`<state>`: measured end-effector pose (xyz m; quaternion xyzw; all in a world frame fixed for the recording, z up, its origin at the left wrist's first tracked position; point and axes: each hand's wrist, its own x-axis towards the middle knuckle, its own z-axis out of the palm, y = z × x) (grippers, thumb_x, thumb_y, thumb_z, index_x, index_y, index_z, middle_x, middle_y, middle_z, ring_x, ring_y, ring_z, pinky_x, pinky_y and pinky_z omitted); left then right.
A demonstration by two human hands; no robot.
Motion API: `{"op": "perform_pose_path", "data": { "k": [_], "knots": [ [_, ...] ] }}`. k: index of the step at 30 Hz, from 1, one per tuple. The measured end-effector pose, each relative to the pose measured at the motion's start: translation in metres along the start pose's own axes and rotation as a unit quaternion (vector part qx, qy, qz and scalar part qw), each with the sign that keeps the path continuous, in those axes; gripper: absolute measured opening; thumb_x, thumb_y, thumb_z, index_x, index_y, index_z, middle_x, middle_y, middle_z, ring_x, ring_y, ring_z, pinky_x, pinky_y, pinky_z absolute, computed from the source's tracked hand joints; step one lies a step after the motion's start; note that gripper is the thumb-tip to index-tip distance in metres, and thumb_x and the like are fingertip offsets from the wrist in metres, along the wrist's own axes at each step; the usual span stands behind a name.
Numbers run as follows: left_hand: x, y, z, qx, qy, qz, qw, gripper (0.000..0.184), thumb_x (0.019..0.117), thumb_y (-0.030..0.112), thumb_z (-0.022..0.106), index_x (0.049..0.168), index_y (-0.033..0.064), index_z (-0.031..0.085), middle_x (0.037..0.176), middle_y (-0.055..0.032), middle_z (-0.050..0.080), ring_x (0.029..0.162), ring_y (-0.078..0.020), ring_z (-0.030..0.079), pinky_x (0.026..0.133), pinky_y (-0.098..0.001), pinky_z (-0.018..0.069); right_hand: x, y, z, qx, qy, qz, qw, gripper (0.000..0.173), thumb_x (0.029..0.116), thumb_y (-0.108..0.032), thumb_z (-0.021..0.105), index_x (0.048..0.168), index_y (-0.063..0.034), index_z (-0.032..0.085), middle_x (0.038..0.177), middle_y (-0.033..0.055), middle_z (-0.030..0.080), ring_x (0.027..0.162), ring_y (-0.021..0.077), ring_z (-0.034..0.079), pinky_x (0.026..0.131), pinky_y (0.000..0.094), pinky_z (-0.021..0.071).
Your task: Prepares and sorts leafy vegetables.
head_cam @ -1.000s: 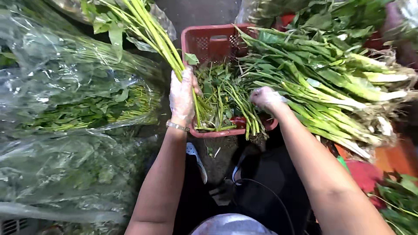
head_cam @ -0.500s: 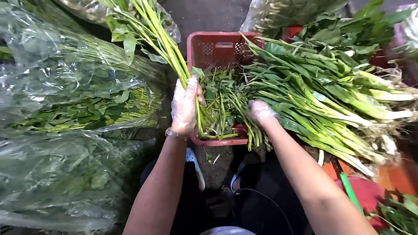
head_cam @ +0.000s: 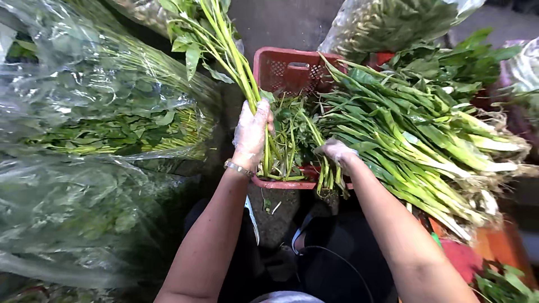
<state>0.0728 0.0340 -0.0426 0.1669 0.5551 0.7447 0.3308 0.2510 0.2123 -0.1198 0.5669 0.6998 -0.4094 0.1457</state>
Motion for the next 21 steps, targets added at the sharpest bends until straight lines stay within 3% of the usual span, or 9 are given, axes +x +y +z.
{"op": "perform_pose_path", "data": {
  "k": [3, 5, 8, 11, 14, 17, 21],
  "knots": [
    [-0.003, 0.000, -0.002, 0.003, -0.006, -0.003, 1.000, 0.018, 0.1096, 0.025, 0.046, 0.118, 0.0105, 0.052, 0.075, 0.0043, 0.052, 0.056, -0.0066, 0.053, 0.055, -0.0220, 0.0521, -0.019, 0.002, -0.007, 0.003, 0.077, -0.067, 0.995, 0.036, 0.0947, -0.025, 0.071, 0.124, -0.0057, 0.063, 0.110, 0.0242, 0.067, 0.100, 0.0413, 0.065, 0.083, 0.0647, 0.0502],
    [-0.007, 0.002, -0.007, 0.033, -0.019, -0.014, 0.999, 0.022, 0.1093, 0.035, 0.047, 0.121, 0.0165, 0.052, 0.077, 0.0054, 0.054, 0.056, -0.0056, 0.052, 0.053, -0.0215, 0.0499, -0.038, 0.001, -0.016, 0.038, 0.100, -0.097, 0.990, 0.034, 0.0958, -0.022, 0.070, 0.125, -0.0063, 0.062, 0.105, 0.0206, 0.069, 0.093, 0.0365, 0.068, 0.081, 0.0603, 0.0536],
    [-0.012, 0.001, -0.010, 0.067, -0.016, -0.024, 0.997, 0.030, 0.1080, 0.042, 0.048, 0.127, 0.0195, 0.052, 0.077, 0.0056, 0.054, 0.055, -0.0058, 0.051, 0.052, -0.0224, 0.0489, -0.064, 0.001, -0.020, 0.261, 0.068, -0.132, 0.954, 0.037, 0.0995, -0.009, 0.064, 0.134, -0.0052, 0.049, 0.100, 0.0137, 0.068, 0.078, 0.0216, 0.069, 0.069, 0.0391, 0.0596],
    [-0.013, -0.003, -0.004, 0.113, 0.000, -0.025, 0.993, 0.033, 0.1070, 0.046, 0.049, 0.125, 0.0178, 0.052, 0.070, 0.0042, 0.046, 0.053, -0.0080, 0.047, 0.052, -0.0257, 0.0470, -0.091, -0.008, -0.018, 0.401, 0.067, -0.174, 0.897, 0.036, 0.1015, -0.004, 0.058, 0.134, -0.0052, 0.044, 0.093, 0.0114, 0.065, 0.065, 0.0200, 0.069, 0.062, 0.0368, 0.0631],
    [-0.013, -0.010, 0.004, 0.146, 0.011, -0.034, 0.989, 0.040, 0.1055, 0.041, 0.055, 0.133, 0.0122, 0.053, 0.070, -0.0011, 0.048, 0.055, -0.0136, 0.049, 0.055, -0.0322, 0.0480, -0.110, -0.022, -0.008, 0.386, 0.141, -0.217, 0.885, 0.041, 0.0992, -0.003, 0.062, 0.137, -0.0029, 0.045, 0.093, 0.0099, 0.064, 0.063, 0.0153, 0.066, 0.060, 0.0327, 0.0618],
    [-0.017, -0.011, 0.018, 0.140, 0.009, -0.064, 0.988, 0.031, 0.1033, 0.029, 0.062, 0.126, 0.0082, 0.056, 0.074, -0.0026, 0.055, 0.058, -0.0118, 0.053, 0.057, -0.0282, 0.0493, -0.117, -0.032, 0.006, 0.408, 0.167, -0.239, 0.865, 0.044, 0.0963, -0.004, 0.067, 0.137, -0.0042, 0.050, 0.094, 0.0096, 0.067, 0.065, 0.0132, 0.064, 0.060, 0.0296, 0.0574],
    [-0.020, -0.017, 0.030, 0.093, -0.025, -0.082, 0.992, 0.027, 0.1018, 0.022, 0.064, 0.124, 0.0075, 0.060, 0.092, -0.0051, 0.067, 0.064, -0.0114, 0.058, 0.061, -0.0275, 0.0518, -0.128, -0.044, 0.027, 0.438, 0.192, -0.296, 0.827, 0.049, 0.0908, 0.000, 0.069, 0.135, -0.0022, 0.049, 0.100, 0.0103, 0.066, 0.067, 0.0138, 0.065, 0.060, 0.0300, 0.0590]
  ]
}}
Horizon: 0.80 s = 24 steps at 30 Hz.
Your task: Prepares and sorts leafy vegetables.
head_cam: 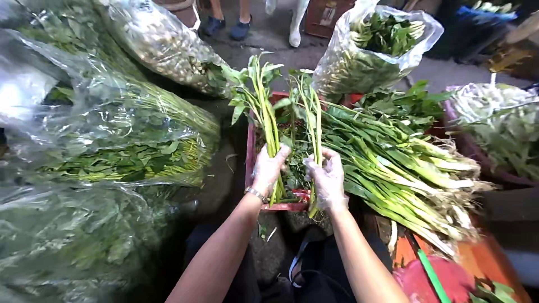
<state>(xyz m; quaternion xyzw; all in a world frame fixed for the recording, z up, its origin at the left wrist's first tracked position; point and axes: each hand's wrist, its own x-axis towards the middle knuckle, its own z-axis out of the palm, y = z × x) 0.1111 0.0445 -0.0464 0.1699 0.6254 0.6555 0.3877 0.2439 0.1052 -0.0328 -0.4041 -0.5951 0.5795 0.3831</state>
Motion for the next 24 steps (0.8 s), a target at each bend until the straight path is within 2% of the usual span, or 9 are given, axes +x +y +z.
{"op": "perform_pose_path", "data": {
  "k": [5, 6, 8, 11, 14, 16, 20, 22, 24],
  "knots": [
    [-0.005, 0.004, 0.013, 0.006, -0.045, -0.008, 0.999, 0.032, 0.0995, 0.020, 0.068, 0.128, 0.0063, 0.060, 0.084, -0.0041, 0.064, 0.064, -0.0100, 0.057, 0.062, -0.0251, 0.0510, -0.020, 0.028, 0.025, 0.013, -0.032, -0.142, 0.989, 0.043, 0.0906, 0.000, 0.065, 0.131, 0.0079, 0.051, 0.112, 0.0135, 0.066, 0.095, 0.0130, 0.068, 0.083, 0.0284, 0.0597],
    [-0.007, 0.007, 0.014, 0.000, -0.049, -0.018, 0.999, 0.030, 0.0996, 0.018, 0.067, 0.125, 0.0050, 0.059, 0.079, -0.0035, 0.061, 0.060, -0.0091, 0.056, 0.058, -0.0236, 0.0504, -0.023, 0.030, 0.029, 0.032, -0.031, -0.145, 0.988, 0.040, 0.0923, 0.001, 0.062, 0.129, 0.0101, 0.050, 0.112, 0.0137, 0.066, 0.094, 0.0118, 0.068, 0.083, 0.0272, 0.0601],
    [-0.008, 0.012, 0.013, -0.012, -0.039, -0.047, 0.998, 0.028, 0.0997, 0.017, 0.067, 0.122, 0.0048, 0.056, 0.069, -0.0027, 0.054, 0.051, -0.0092, 0.052, 0.047, -0.0225, 0.0482, -0.028, 0.024, 0.032, 0.071, -0.004, -0.092, 0.993, 0.037, 0.0970, 0.000, 0.056, 0.130, 0.0104, 0.045, 0.107, 0.0129, 0.065, 0.080, 0.0111, 0.069, 0.070, 0.0269, 0.0621],
    [-0.001, 0.011, -0.002, -0.018, -0.004, -0.011, 1.000, 0.033, 0.0992, 0.016, 0.067, 0.129, 0.0049, 0.058, 0.081, -0.0030, 0.064, 0.059, -0.0085, 0.055, 0.057, -0.0234, 0.0494, -0.029, 0.018, 0.025, 0.080, 0.053, -0.009, 0.995, 0.038, 0.1015, -0.004, 0.054, 0.136, 0.0066, 0.041, 0.112, 0.0151, 0.064, 0.075, 0.0162, 0.071, 0.065, 0.0307, 0.0631],
    [0.008, 0.010, -0.015, -0.045, 0.018, 0.010, 0.999, 0.032, 0.1016, 0.016, 0.064, 0.131, 0.0060, 0.057, 0.088, -0.0039, 0.068, 0.059, -0.0075, 0.054, 0.057, -0.0220, 0.0486, -0.029, 0.025, 0.016, 0.077, 0.057, -0.022, 0.995, 0.041, 0.1003, -0.004, 0.056, 0.136, 0.0069, 0.039, 0.110, 0.0152, 0.064, 0.078, 0.0169, 0.071, 0.068, 0.0319, 0.0640],
    [0.010, 0.007, -0.015, -0.053, 0.017, 0.006, 0.998, 0.030, 0.1013, 0.017, 0.064, 0.129, 0.0067, 0.059, 0.083, -0.0028, 0.066, 0.057, -0.0066, 0.053, 0.054, -0.0201, 0.0472, -0.032, 0.032, 0.019, 0.057, 0.019, -0.051, 0.997, 0.043, 0.0974, -0.004, 0.060, 0.135, 0.0069, 0.042, 0.111, 0.0156, 0.065, 0.083, 0.0173, 0.071, 0.073, 0.0329, 0.0635],
    [0.004, 0.002, -0.006, -0.020, -0.023, 0.006, 1.000, 0.034, 0.1048, 0.025, 0.059, 0.134, 0.0090, 0.055, 0.091, -0.0029, 0.067, 0.061, -0.0070, 0.054, 0.059, -0.0216, 0.0481, -0.036, 0.044, 0.034, -0.051, -0.045, -0.134, 0.989, 0.039, 0.0968, -0.011, 0.062, 0.131, 0.0073, 0.054, 0.117, 0.0163, 0.067, 0.102, 0.0138, 0.067, 0.090, 0.0288, 0.0570],
    [0.001, 0.003, -0.002, 0.005, -0.026, 0.012, 1.000, 0.034, 0.1074, 0.030, 0.053, 0.135, 0.0091, 0.055, 0.093, -0.0035, 0.070, 0.062, -0.0078, 0.057, 0.059, -0.0225, 0.0498, -0.033, 0.045, 0.036, -0.102, -0.039, -0.183, 0.977, 0.034, 0.0959, -0.012, 0.062, 0.125, 0.0068, 0.061, 0.117, 0.0186, 0.068, 0.106, 0.0180, 0.067, 0.093, 0.0314, 0.0554],
    [0.000, 0.006, -0.004, 0.021, -0.032, 0.014, 0.999, 0.034, 0.1060, 0.027, 0.056, 0.135, 0.0085, 0.053, 0.094, -0.0023, 0.071, 0.062, -0.0062, 0.057, 0.058, -0.0214, 0.0488, -0.028, 0.044, 0.032, -0.133, -0.054, -0.231, 0.962, 0.031, 0.0960, -0.015, 0.064, 0.119, 0.0037, 0.069, 0.113, 0.0179, 0.070, 0.105, 0.0208, 0.067, 0.095, 0.0342, 0.0549]
  ]
}}
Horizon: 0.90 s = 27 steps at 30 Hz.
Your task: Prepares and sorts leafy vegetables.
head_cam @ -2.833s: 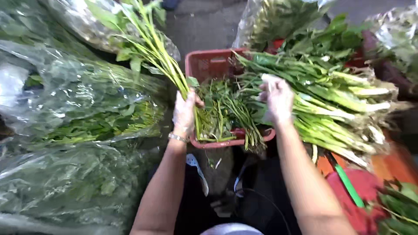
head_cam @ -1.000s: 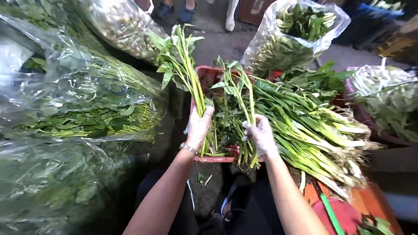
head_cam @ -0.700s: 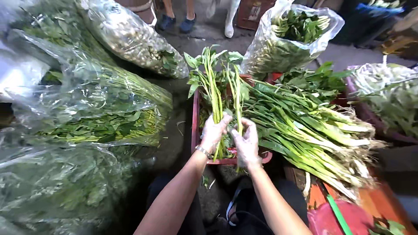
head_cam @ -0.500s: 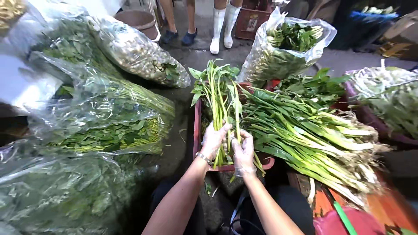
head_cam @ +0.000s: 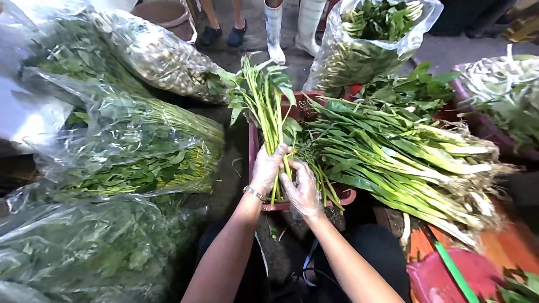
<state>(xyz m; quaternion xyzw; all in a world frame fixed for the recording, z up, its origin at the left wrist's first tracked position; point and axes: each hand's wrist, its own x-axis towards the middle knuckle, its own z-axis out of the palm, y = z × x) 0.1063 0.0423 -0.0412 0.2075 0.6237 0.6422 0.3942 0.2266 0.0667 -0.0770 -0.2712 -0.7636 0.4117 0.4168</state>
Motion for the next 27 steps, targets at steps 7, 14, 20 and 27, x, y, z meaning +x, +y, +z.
{"op": "perform_pose_path", "data": {
  "k": [7, 14, 20, 27],
  "knots": [
    [0.006, 0.002, -0.028, -0.143, -0.084, 0.018, 0.986, 0.026, 0.1079, 0.022, 0.049, 0.126, 0.0062, 0.058, 0.083, 0.0014, 0.065, 0.051, -0.0005, 0.051, 0.047, -0.0130, 0.0469, 0.047, -0.001, -0.031, -0.088, -0.112, -0.156, 0.977, 0.050, 0.0897, 0.002, 0.054, 0.140, 0.0016, 0.059, 0.147, 0.0217, 0.055, 0.135, 0.0310, 0.056, 0.109, 0.0469, 0.0501],
    [0.017, 0.004, -0.039, -0.152, -0.005, 0.037, 0.988, 0.025, 0.1097, 0.025, 0.046, 0.124, 0.0097, 0.059, 0.085, 0.0042, 0.065, 0.052, 0.0010, 0.052, 0.047, -0.0125, 0.0470, 0.045, -0.001, -0.014, -0.200, -0.199, -0.127, 0.951, 0.020, 0.0986, -0.012, 0.060, 0.104, 0.0001, 0.075, 0.095, 0.0184, 0.074, 0.092, 0.0351, 0.073, 0.084, 0.0536, 0.0580],
    [0.036, 0.003, -0.059, -0.159, 0.092, 0.032, 0.983, 0.029, 0.1100, 0.038, 0.043, 0.120, 0.0162, 0.059, 0.088, 0.0063, 0.062, 0.060, -0.0029, 0.057, 0.060, -0.0208, 0.0548, -0.006, -0.003, -0.036, -0.240, -0.146, -0.185, 0.942, 0.015, 0.0938, -0.009, 0.060, 0.086, -0.0069, 0.073, 0.083, 0.0115, 0.073, 0.082, 0.0307, 0.073, 0.076, 0.0506, 0.0586],
    [0.026, 0.005, -0.056, -0.190, -0.047, 0.054, 0.979, 0.026, 0.1090, 0.034, 0.047, 0.125, 0.0158, 0.058, 0.086, 0.0064, 0.063, 0.060, -0.0029, 0.058, 0.059, -0.0197, 0.0564, 0.062, 0.004, -0.065, -0.297, -0.336, 0.182, 0.875, 0.061, 0.1046, -0.037, 0.058, 0.156, -0.0080, 0.042, 0.154, 0.0228, 0.045, 0.132, 0.0423, 0.054, 0.107, 0.0613, 0.0442]
  ]
}}
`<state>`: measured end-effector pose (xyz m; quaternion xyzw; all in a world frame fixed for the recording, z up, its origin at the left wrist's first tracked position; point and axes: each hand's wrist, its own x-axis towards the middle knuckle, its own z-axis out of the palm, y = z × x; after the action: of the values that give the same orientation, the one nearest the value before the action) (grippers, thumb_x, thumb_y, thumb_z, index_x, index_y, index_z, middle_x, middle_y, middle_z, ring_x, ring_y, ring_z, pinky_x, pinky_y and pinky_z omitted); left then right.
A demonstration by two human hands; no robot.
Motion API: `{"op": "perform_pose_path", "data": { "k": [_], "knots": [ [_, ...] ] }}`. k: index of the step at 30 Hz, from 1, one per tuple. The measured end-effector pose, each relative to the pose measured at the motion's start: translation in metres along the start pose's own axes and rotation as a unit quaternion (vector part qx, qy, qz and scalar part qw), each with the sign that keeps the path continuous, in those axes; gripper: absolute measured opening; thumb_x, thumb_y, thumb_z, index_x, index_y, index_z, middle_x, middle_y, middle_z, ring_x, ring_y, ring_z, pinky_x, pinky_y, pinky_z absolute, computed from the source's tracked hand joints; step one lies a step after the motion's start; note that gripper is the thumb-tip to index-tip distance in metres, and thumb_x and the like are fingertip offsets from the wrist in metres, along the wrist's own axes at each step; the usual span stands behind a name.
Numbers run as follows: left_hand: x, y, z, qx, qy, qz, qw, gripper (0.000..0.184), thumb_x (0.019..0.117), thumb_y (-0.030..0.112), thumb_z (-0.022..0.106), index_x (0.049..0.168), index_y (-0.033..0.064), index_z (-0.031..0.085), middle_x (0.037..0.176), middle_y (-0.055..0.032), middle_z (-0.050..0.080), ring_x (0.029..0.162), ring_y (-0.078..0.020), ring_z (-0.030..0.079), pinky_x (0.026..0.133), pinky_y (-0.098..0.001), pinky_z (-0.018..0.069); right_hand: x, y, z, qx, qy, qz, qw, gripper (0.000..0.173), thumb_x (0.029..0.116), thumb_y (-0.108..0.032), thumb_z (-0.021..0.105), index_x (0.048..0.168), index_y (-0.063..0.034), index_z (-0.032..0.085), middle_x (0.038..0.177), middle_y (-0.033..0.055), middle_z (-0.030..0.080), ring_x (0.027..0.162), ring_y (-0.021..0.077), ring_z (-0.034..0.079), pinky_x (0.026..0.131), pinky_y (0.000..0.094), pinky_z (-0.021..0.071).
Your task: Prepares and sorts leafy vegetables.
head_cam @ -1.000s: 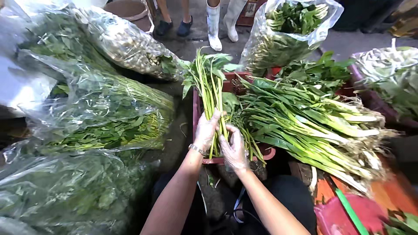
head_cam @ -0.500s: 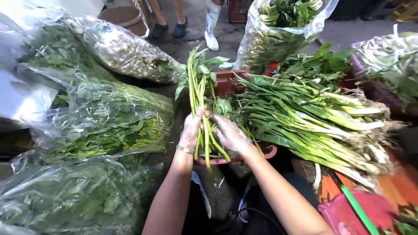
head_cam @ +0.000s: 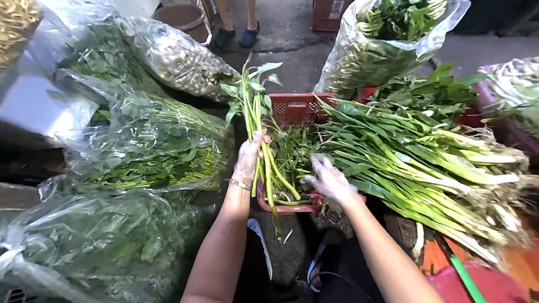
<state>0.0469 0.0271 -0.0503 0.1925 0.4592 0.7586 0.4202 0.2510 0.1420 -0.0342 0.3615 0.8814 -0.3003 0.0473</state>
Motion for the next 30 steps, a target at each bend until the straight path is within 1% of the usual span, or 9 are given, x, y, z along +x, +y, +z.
{"op": "perform_pose_path", "data": {
  "k": [4, 8, 14, 17, 19, 21, 23, 27, 30],
  "knots": [
    [-0.003, -0.009, 0.023, 0.009, -0.018, -0.021, 1.000, 0.026, 0.1091, 0.026, 0.047, 0.125, 0.0087, 0.058, 0.088, 0.0006, 0.067, 0.058, -0.0021, 0.057, 0.052, -0.0151, 0.0513, 0.013, -0.038, -0.006, 0.204, 0.119, -0.069, 0.969, 0.038, 0.1027, -0.033, 0.062, 0.131, -0.0084, 0.068, 0.128, 0.0121, 0.067, 0.111, 0.0240, 0.066, 0.097, 0.0457, 0.0541],
    [-0.014, -0.001, 0.038, 0.113, 0.055, -0.024, 0.992, 0.030, 0.1102, 0.022, 0.045, 0.122, 0.0014, 0.062, 0.094, -0.0022, 0.072, 0.080, -0.0060, 0.067, 0.072, -0.0227, 0.0574, 0.023, -0.074, 0.015, 0.318, 0.177, -0.077, 0.928, 0.023, 0.0961, -0.020, 0.070, 0.101, 0.0022, 0.071, 0.097, 0.0126, 0.071, 0.090, 0.0169, 0.068, 0.085, 0.0357, 0.0561],
    [-0.009, -0.003, 0.041, 0.186, 0.065, -0.010, 0.980, 0.029, 0.1097, 0.029, 0.045, 0.103, 0.0084, 0.065, 0.072, 0.0088, 0.061, 0.057, 0.0029, 0.054, 0.054, -0.0139, 0.0476, 0.026, -0.049, 0.028, 0.100, 0.348, -0.397, 0.844, 0.007, 0.0852, 0.001, 0.068, 0.086, 0.0042, 0.075, 0.086, 0.0182, 0.072, 0.083, 0.0316, 0.072, 0.080, 0.0450, 0.0595],
    [0.005, -0.007, 0.031, 0.194, 0.098, -0.019, 0.976, 0.035, 0.1094, 0.035, 0.046, 0.111, 0.0056, 0.064, 0.078, 0.0041, 0.063, 0.058, -0.0018, 0.056, 0.056, -0.0192, 0.0498, 0.002, -0.037, 0.033, 0.029, 0.328, -0.443, 0.834, 0.012, 0.0832, -0.001, 0.068, 0.091, -0.0033, 0.077, 0.089, 0.0124, 0.074, 0.085, 0.0275, 0.072, 0.081, 0.0436, 0.0577],
    [0.002, -0.004, 0.033, 0.174, 0.097, -0.029, 0.980, 0.033, 0.1087, 0.033, 0.049, 0.115, 0.0036, 0.063, 0.084, 0.0011, 0.065, 0.064, -0.0047, 0.059, 0.059, -0.0224, 0.0527, -0.015, -0.025, 0.022, 0.018, 0.288, -0.316, 0.904, 0.014, 0.0902, -0.005, 0.066, 0.097, -0.0043, 0.079, 0.096, 0.0115, 0.076, 0.093, 0.0244, 0.073, 0.088, 0.0430, 0.0591],
    [-0.004, -0.002, 0.039, 0.144, 0.069, -0.033, 0.987, 0.027, 0.1078, 0.025, 0.052, 0.120, 0.0023, 0.059, 0.090, -0.0010, 0.067, 0.068, -0.0057, 0.061, 0.062, -0.0225, 0.0539, -0.016, -0.018, -0.006, -0.045, 0.109, -0.081, 0.990, 0.034, 0.1075, -0.023, 0.047, 0.129, -0.0075, 0.069, 0.129, 0.0141, 0.069, 0.122, 0.0280, 0.065, 0.106, 0.0503, 0.0487],
    [-0.009, -0.010, 0.045, 0.141, 0.047, -0.019, 0.989, 0.023, 0.1063, 0.016, 0.054, 0.123, 0.0009, 0.057, 0.088, -0.0011, 0.066, 0.065, -0.0045, 0.057, 0.060, -0.0200, 0.0503, -0.014, -0.020, -0.021, 0.038, -0.021, 0.022, 0.999, 0.050, 0.1123, -0.034, 0.034, 0.151, -0.0080, 0.050, 0.149, 0.0156, 0.055, 0.138, 0.0294, 0.053, 0.117, 0.0525, 0.0384],
    [-0.012, -0.024, 0.057, 0.206, 0.039, -0.045, 0.977, 0.048, 0.1026, 0.022, 0.063, 0.144, 0.0044, 0.046, 0.100, -0.0088, 0.067, 0.074, -0.0129, 0.061, 0.069, -0.0311, 0.0542, -0.027, -0.041, 0.005, 0.278, -0.028, -0.044, 0.959, 0.070, 0.0976, -0.040, 0.065, 0.154, -0.0084, 0.039, 0.133, 0.0135, 0.064, 0.117, 0.0186, 0.065, 0.101, 0.0397, 0.0538],
    [-0.009, -0.028, 0.060, 0.224, 0.041, -0.044, 0.973, 0.049, 0.1013, 0.025, 0.065, 0.142, 0.0054, 0.047, 0.097, -0.0100, 0.065, 0.072, -0.0146, 0.058, 0.068, -0.0321, 0.0521, -0.023, -0.039, 0.024, 0.256, 0.016, -0.032, 0.966, 0.059, 0.0984, -0.017, 0.060, 0.152, -0.0041, 0.040, 0.127, 0.0181, 0.065, 0.109, 0.0236, 0.067, 0.096, 0.0433, 0.0550]
  ]
}}
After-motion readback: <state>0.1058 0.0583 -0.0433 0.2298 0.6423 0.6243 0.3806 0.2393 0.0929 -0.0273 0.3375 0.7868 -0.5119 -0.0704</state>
